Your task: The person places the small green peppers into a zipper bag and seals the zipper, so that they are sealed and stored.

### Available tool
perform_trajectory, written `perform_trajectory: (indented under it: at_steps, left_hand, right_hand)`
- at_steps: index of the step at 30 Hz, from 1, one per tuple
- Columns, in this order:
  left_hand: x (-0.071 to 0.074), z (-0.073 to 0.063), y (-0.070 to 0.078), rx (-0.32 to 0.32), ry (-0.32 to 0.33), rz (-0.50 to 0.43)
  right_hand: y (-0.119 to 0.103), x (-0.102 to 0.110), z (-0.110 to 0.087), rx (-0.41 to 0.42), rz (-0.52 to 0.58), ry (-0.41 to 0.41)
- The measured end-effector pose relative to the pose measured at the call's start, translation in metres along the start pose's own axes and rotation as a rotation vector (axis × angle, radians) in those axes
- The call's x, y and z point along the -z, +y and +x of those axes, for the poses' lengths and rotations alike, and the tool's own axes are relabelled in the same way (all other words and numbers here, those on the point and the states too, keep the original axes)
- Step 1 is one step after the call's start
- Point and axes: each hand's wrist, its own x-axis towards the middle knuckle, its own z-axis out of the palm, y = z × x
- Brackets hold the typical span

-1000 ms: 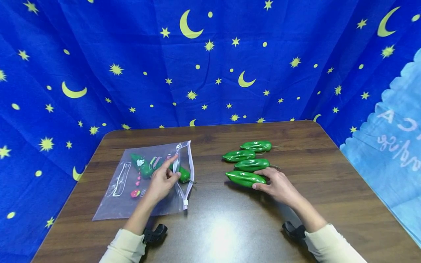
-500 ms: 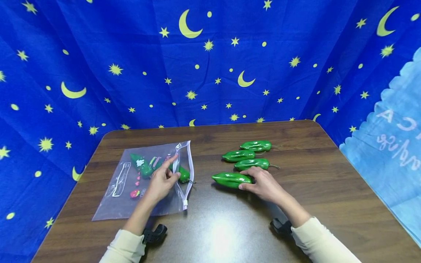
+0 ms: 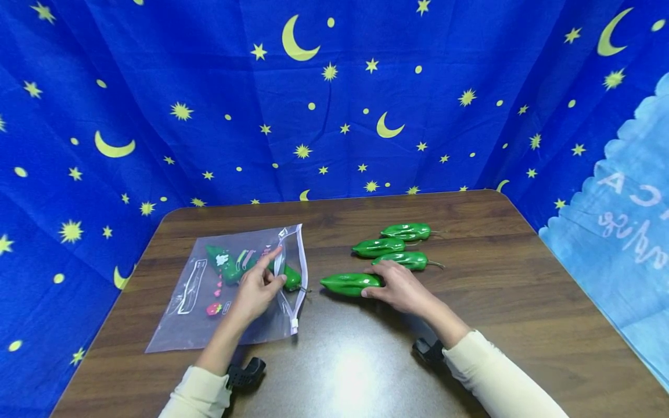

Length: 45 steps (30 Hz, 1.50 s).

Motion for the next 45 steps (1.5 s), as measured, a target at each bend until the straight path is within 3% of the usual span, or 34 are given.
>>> perform_trajectory:
  at_steps: [9,23,38,45]
  left_hand:
    - [0.0,-0.001,0.0,0.01,-0.005,-0.02]
    - [0.0,-0.001,-0.002,-0.031,0.008,-0.015]
    - [0.0,-0.001,-0.001,-0.037,0.012,-0.011]
    - [0.0,-0.001,-0.002,-0.045,0.02,0.001]
  right_hand:
    - [-0.009,-0.007,0.016,0.012,-0.014,-0.052]
    - [-0.02,-0.015,0.03,0.001,-0.004,-0.089]
    - [-0.031,-0.027,0.044,0.08,-0.061,-0.058]
    - [-0.038,-0.034,0.05,0.068,-0.067,-0.056]
